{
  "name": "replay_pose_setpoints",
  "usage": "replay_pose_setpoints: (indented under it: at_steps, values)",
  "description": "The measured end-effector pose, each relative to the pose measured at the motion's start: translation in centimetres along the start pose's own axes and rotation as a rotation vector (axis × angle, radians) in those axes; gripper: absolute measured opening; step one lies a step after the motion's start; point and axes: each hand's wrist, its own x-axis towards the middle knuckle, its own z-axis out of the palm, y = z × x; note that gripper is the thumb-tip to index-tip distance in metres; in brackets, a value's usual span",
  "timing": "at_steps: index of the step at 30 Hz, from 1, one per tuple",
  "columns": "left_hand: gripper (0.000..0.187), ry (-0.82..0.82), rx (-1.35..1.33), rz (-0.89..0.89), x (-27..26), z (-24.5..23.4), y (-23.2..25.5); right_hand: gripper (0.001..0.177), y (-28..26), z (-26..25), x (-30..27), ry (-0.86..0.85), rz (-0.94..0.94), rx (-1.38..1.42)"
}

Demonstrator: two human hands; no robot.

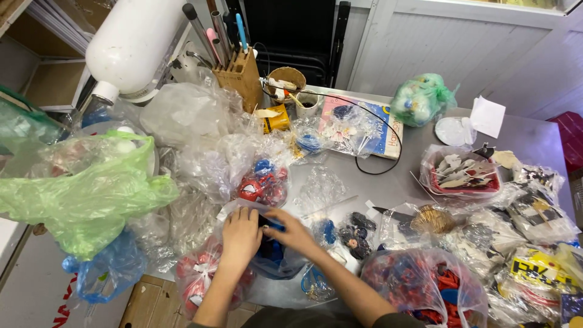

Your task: Sorting and packaging various small accessories, pins, and figurines into plastic bags on a workspace table.

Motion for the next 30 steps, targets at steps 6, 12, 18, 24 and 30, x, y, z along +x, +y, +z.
replay_pose_setpoints:
  at_steps: [6, 12, 18, 24, 30]
  values:
    - [0.030, -0.041, -0.323, -0.100, 0.7, -4.6, 2.3, 0.064, 6.0, -10.8, 10.1, 0.376, 0.018, -0.713]
    - [0.039, 0.152, -0.425, 0.085, 2.3, -2.6, 3.9, 0.060, 21.9, -14.4, 15.2, 0.381, -0.056, -1.317]
    - [0.037, 0.140, -0.543, 0.076, 3.3, -3.1, 3.4, 0.024, 15.9, -15.8, 12.4, 0.531, -0.032, -0.780]
    - [0.074, 0.088, -0.990, -0.092, 5.6, -0.8, 4.6, 0.012, 6.6, -14.4, 3.8, 0.526, 0.232, 0.263]
    - [0.083, -0.038, -1.352, 0.051, 6.6, -1.0, 7.8, 0.021, -3.0, -9.7, -5.0, 0.471, 0.109, 0.174]
